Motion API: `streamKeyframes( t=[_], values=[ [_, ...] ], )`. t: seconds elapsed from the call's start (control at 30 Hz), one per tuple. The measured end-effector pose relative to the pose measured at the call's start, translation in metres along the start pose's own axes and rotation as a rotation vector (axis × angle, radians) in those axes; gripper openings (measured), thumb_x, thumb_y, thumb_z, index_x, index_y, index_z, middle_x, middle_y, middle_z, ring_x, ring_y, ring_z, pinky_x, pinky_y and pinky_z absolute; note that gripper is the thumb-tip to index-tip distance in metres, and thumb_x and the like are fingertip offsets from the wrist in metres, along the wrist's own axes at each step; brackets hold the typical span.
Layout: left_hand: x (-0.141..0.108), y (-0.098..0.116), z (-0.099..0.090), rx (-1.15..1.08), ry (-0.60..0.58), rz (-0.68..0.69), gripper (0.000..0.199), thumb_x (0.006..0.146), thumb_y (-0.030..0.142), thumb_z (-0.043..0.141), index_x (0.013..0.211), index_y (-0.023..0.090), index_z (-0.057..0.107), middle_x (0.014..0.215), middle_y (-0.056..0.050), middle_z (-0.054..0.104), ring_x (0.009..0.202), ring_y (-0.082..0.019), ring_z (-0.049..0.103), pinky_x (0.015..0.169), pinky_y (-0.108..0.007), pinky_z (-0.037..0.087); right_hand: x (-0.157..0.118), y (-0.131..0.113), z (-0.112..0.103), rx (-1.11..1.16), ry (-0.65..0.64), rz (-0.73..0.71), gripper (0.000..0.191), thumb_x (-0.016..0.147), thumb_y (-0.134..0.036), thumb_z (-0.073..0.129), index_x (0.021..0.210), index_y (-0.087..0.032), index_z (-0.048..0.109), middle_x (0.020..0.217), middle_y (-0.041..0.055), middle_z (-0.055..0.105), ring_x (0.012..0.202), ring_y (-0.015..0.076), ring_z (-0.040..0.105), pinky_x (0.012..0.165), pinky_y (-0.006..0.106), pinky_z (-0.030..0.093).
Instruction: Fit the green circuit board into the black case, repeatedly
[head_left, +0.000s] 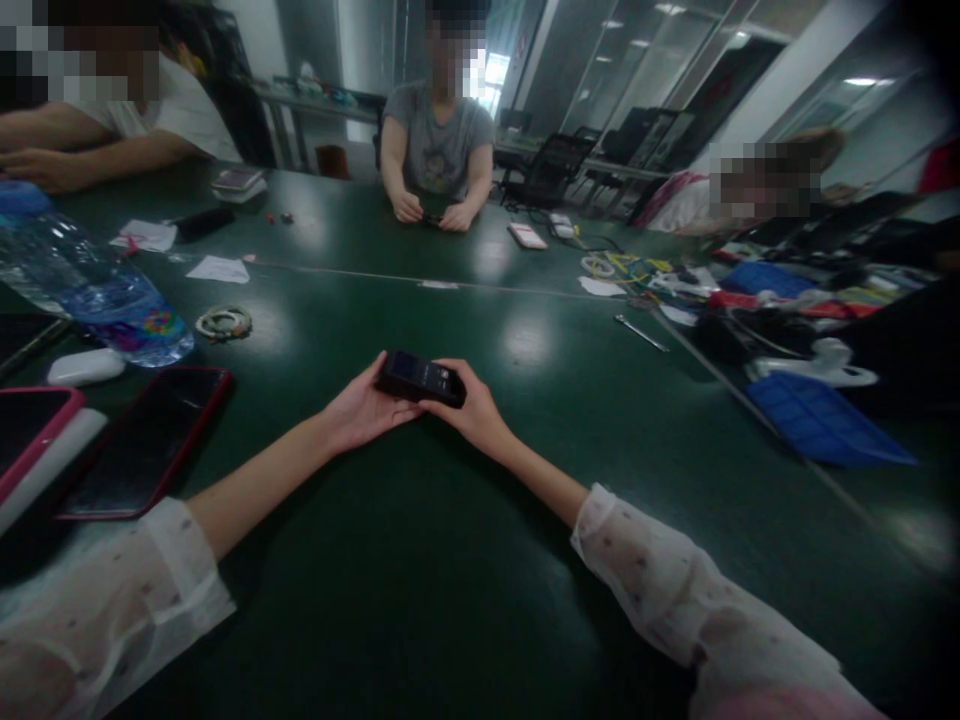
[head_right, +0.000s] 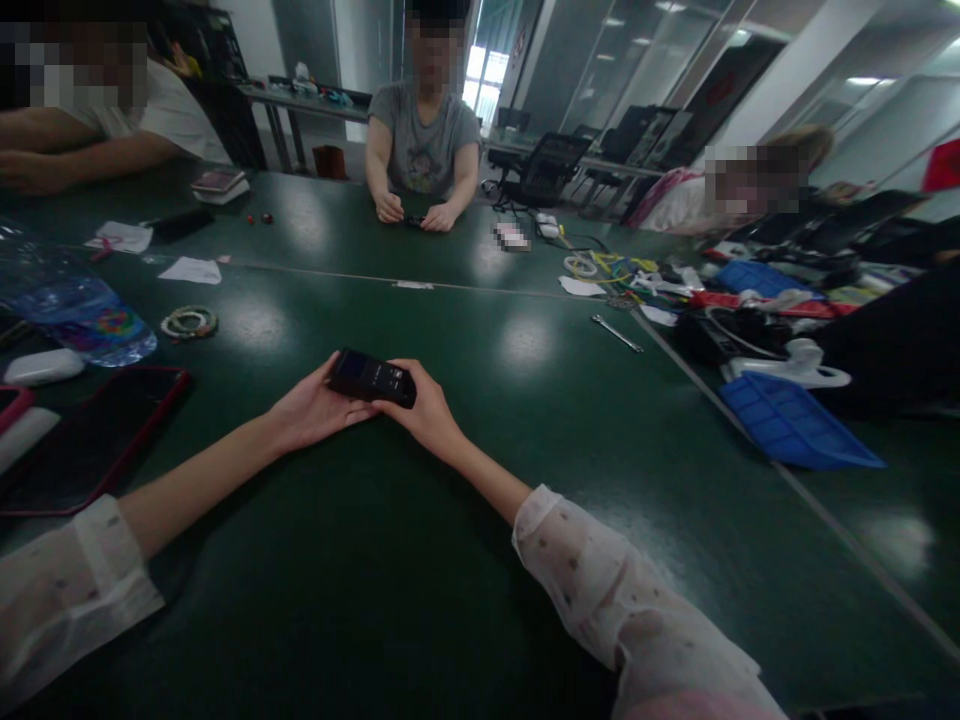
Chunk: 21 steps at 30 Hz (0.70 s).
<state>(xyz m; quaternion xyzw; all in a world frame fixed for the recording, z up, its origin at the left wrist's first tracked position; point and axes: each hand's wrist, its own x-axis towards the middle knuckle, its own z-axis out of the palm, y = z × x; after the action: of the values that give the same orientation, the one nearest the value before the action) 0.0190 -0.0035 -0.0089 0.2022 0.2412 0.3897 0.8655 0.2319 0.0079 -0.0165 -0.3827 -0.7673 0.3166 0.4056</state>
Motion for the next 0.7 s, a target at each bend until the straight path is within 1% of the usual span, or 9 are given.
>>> streamKeyframes(
  t=[0.07, 0.17, 0.3, 0.5, 0.7],
  values=[
    [-0.001, 0.000, 0.001, -0.007, 0.010, -0.003, 0.066, 0.106, 0.052, 0.030, 0.158, 0.012, 0.028, 0.135, -0.020, 0.065, 0.116, -0.026, 0.069, 0.112, -0.040, 0.043, 0.000, 0.000, 0.000, -0.005, 0.003, 0.001, 0.051, 0.079, -0.030, 0.080, 0.122, -0.025, 0.053, 0.117, 0.0072, 0.067, 0.106, 0.0261, 0.066, 0.094, 0.044, 0.053],
    [-0.001, 0.000, 0.001, -0.022, -0.004, -0.011, 0.065, 0.106, 0.052, 0.031, 0.158, 0.013, 0.027, 0.137, -0.019, 0.064, 0.118, -0.026, 0.068, 0.113, -0.040, 0.042, 0.000, 0.000, 0.000, -0.004, 0.001, 0.002, 0.051, 0.079, -0.030, 0.080, 0.122, -0.025, 0.053, 0.117, 0.0072, 0.067, 0.106, 0.0263, 0.066, 0.093, 0.044, 0.053],
    [-0.001, 0.000, -0.002, -0.006, -0.010, -0.001, 0.065, 0.106, 0.051, 0.031, 0.158, 0.014, 0.027, 0.134, -0.019, 0.066, 0.120, -0.027, 0.067, 0.114, -0.042, 0.040, -0.001, -0.002, -0.001, -0.002, -0.010, -0.001, 0.050, 0.080, -0.030, 0.079, 0.123, -0.025, 0.053, 0.118, 0.0078, 0.067, 0.107, 0.0267, 0.066, 0.093, 0.045, 0.053],
    [0.002, 0.000, -0.009, -0.025, -0.075, -0.017, 0.067, 0.105, 0.052, 0.032, 0.160, 0.014, 0.024, 0.134, -0.018, 0.066, 0.121, -0.027, 0.067, 0.114, -0.042, 0.040, 0.000, -0.002, -0.001, -0.010, -0.004, 0.005, 0.051, 0.079, -0.029, 0.080, 0.122, -0.026, 0.053, 0.118, 0.0073, 0.067, 0.108, 0.0268, 0.066, 0.094, 0.045, 0.053],
    [0.000, 0.000, -0.005, -0.031, -0.063, -0.014, 0.067, 0.105, 0.051, 0.033, 0.160, 0.014, 0.025, 0.136, -0.018, 0.065, 0.123, -0.027, 0.066, 0.116, -0.042, 0.038, 0.000, -0.002, -0.001, -0.009, 0.000, -0.002, 0.049, 0.080, -0.029, 0.079, 0.122, -0.025, 0.054, 0.118, 0.0077, 0.067, 0.107, 0.0265, 0.065, 0.094, 0.044, 0.052]
  ],
)
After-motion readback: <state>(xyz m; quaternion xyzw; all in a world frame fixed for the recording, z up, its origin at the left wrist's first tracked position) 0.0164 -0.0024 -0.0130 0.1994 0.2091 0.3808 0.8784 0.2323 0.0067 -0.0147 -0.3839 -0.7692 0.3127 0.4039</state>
